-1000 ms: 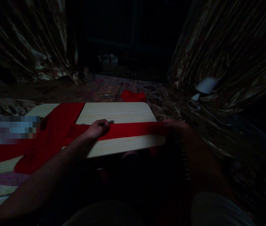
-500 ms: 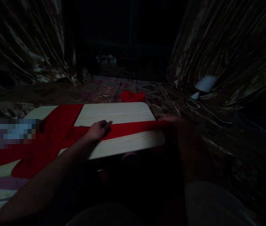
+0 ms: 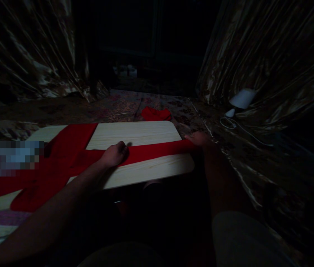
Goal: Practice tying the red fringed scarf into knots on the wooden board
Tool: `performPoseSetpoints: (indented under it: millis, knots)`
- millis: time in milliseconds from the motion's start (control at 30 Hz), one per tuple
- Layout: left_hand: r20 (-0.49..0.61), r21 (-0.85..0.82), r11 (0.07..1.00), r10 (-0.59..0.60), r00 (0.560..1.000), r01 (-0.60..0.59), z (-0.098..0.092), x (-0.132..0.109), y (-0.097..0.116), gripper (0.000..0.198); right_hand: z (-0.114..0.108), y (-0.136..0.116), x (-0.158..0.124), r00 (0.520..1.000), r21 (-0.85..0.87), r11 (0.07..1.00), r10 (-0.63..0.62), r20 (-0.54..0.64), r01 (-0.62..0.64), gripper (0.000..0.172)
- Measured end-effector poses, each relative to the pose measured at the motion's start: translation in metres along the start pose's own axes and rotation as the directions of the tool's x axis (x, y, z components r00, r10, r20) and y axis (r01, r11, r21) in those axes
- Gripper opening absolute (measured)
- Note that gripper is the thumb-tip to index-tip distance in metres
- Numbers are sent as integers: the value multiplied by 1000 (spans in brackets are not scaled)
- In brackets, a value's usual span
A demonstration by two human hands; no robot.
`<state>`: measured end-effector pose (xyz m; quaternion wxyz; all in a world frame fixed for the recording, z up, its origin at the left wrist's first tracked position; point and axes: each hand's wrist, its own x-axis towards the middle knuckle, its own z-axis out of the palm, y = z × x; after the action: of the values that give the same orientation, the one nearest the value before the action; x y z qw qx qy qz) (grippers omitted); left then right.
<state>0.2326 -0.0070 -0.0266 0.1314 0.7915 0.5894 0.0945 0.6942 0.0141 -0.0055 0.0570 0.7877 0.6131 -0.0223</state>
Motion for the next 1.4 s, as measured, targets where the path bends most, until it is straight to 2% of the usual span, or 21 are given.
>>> performPoseSetpoints:
  millis: [200,333,400,500,600,667,733,867,967,1067,1133,1267,1400]
  knots:
    - [6,17,1000,1,1000,-1,0,-3,2,34,5,-16,-3,995,31,997,72,-72,-70,80]
    - [-11,-2,1000,-3,1000,3,0,-6,3,36,9,-30,-6,972,61,994,101,-211,-90,69]
    - [-80,17,1000,18,997,-16,0,-10,6,39,8,-43,-10,962,75,995,84,-261,-67,63]
    - [-213,114,985,150,966,-128,-1,-21,17,43,7,-73,-22,956,150,986,-21,-293,68,54]
    - [-211,157,958,270,940,-240,3,-31,27,53,14,-107,-47,897,145,927,-281,-341,345,57]
    - [-148,164,957,265,953,-240,9,-35,30,60,24,-128,-67,852,90,882,-414,-322,462,66]
    - [-68,173,967,202,977,-188,16,-36,29,65,35,-141,-83,868,67,886,-431,-246,459,71]
    - [17,170,979,110,994,-111,24,-34,24,72,47,-143,-93,917,64,923,-367,-156,381,68]
    - [18,165,982,95,995,-97,24,-32,23,74,44,-137,-88,953,87,954,-274,-128,286,67]
    - [22,155,984,86,996,-89,23,-32,25,75,36,-146,-89,979,116,975,-180,-94,190,71]
    - [26,145,985,86,996,-89,23,-33,26,75,33,-164,-97,969,133,963,-219,-111,233,73]
    - [20,134,987,82,996,-84,22,-34,25,72,37,-204,-114,913,137,906,-384,-136,402,73]
    - [-10,144,984,104,995,-102,23,-35,24,67,46,-221,-116,906,117,902,-397,-148,415,73]
